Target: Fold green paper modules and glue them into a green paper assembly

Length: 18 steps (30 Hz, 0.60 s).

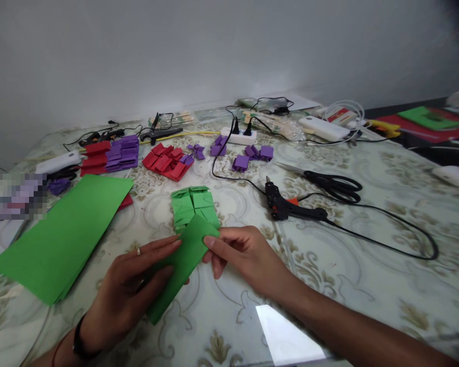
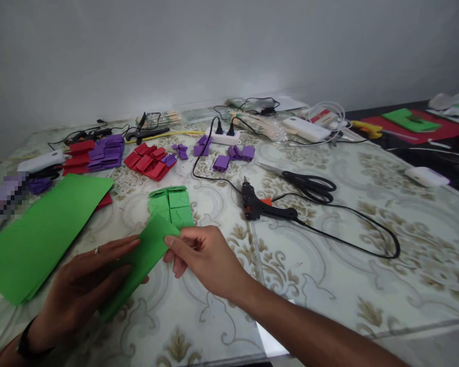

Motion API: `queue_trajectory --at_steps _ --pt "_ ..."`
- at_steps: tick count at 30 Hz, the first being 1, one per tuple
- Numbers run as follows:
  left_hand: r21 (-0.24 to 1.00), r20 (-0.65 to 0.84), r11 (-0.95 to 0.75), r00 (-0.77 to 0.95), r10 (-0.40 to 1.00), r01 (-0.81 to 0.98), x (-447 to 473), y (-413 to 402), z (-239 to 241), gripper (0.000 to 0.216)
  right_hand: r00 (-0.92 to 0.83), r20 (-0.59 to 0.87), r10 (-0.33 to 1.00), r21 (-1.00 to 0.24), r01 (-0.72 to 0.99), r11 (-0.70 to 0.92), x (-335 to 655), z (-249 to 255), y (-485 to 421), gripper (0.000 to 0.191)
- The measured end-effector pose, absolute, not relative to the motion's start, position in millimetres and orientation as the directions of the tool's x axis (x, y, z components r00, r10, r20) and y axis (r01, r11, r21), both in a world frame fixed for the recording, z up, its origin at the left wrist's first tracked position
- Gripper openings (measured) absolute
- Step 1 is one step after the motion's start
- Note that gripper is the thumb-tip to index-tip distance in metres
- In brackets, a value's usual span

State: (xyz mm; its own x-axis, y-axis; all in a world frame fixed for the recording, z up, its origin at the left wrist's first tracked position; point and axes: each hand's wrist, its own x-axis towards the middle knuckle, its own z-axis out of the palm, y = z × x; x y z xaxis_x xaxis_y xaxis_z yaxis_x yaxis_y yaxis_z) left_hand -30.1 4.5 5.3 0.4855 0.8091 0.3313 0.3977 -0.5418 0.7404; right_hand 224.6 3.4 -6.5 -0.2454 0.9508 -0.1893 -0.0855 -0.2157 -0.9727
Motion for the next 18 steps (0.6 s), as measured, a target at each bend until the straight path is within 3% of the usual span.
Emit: queue_trajectory --at_steps 7,13,18 --pt "0.751 0.327 -0.533 0.481 0.813 0.389 -28.3 5.2 4.1 0.043 -0.338 -0.246 0.908 -0.932 -0.175 -0.318 222.5 -7.3 3.8 0.052" --pt "0.772 0.254 -0.472 0.474 0.843 0.425 -30.4 3.8 1.7 0.047 -0.301 -0.259 0.918 -0.94 -0.139 -0.311 218.8 -12.6 2.8 0.055" --pt "0.801 0.196 -0.408 0.451 0.871 0.438 -28.6 3.3 2.0 0.042 -0.375 -0.292 0.88 -0.922 -0.133 -0.363 217.7 -16.6 2.4 0.058"
